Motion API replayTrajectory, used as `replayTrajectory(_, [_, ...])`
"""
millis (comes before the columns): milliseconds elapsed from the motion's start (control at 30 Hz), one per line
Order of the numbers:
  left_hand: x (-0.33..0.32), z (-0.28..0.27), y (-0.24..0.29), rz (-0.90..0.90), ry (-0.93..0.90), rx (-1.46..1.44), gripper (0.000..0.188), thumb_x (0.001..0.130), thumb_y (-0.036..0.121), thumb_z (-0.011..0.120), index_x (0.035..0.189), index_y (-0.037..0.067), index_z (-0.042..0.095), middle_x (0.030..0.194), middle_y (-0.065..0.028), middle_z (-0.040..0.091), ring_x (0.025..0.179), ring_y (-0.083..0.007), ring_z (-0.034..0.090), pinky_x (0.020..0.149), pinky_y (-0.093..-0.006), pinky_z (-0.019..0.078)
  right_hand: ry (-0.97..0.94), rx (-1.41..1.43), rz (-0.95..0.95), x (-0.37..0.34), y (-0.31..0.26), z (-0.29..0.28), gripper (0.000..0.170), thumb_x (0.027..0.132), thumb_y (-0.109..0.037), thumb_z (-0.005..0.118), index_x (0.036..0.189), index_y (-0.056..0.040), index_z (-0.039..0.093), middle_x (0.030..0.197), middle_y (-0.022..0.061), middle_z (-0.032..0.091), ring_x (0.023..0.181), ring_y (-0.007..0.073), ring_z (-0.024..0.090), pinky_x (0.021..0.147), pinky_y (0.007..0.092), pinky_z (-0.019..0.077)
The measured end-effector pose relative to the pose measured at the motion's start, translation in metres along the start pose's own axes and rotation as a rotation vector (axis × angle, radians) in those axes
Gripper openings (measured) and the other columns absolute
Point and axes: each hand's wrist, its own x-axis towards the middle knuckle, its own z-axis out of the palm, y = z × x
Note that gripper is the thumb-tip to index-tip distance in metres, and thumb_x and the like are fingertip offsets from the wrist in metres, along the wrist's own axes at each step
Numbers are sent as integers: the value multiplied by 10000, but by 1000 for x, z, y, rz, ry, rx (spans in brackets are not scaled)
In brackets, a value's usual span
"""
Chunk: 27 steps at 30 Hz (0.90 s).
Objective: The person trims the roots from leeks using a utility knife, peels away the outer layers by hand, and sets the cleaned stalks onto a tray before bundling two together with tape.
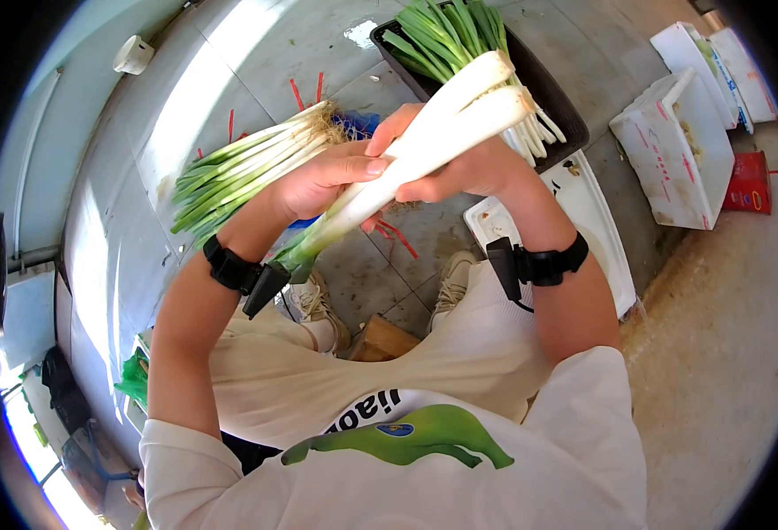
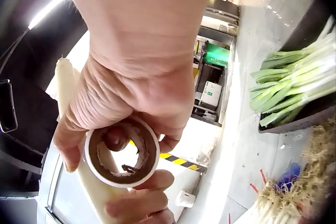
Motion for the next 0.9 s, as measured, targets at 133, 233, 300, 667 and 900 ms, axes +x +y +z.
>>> replayTrajectory(133, [-2,3,-1,-77,-44,-43,591,887,459,657,1236,2,517,903,-80,618,690,-163,647,605,-302,552,-67,-5,-15,-1,-2,-1,336,694,-146,829,1004,-123,702,892,2,644,824,129,581,708,285,476])
replayTrajectory(233, [1,-2,-10,-184,-111,-169,547,894,445,639,1233,29,531,892,-72,620,727,-181,654,633,-314,547,-129,-50,-51,-1,-3,-2,304,695,-160,832,968,-129,705,863,2,630,819,142,576,706,294,472])
replayTrajectory(300, [2,-3,-13,-194,-136,-197,535,899,442,634,1229,34,533,908,-73,623,739,-186,654,645,-321,545,-147,-78,-72,-1,-5,-2,288,696,-168,832,947,-125,699,853,1,624,818,142,578,702,292,471])
replayTrajectory(667, [-9,27,-14,541,283,441,646,907,220,737,1405,102,343,1105,-114,605,990,-183,645,799,-296,537,160,40,171,-8,-25,-10,273,726,-163,822,935,-44,692,839,11,645,773,88,592,643,242,462])
replayTrajectory(900, [2,34,-23,872,610,1027,589,852,122,765,1388,100,521,1248,-140,624,1018,-268,648,819,-353,562,293,235,187,-8,-20,-10,329,747,-185,832,998,-39,677,891,18,653,804,79,596,674,229,468])
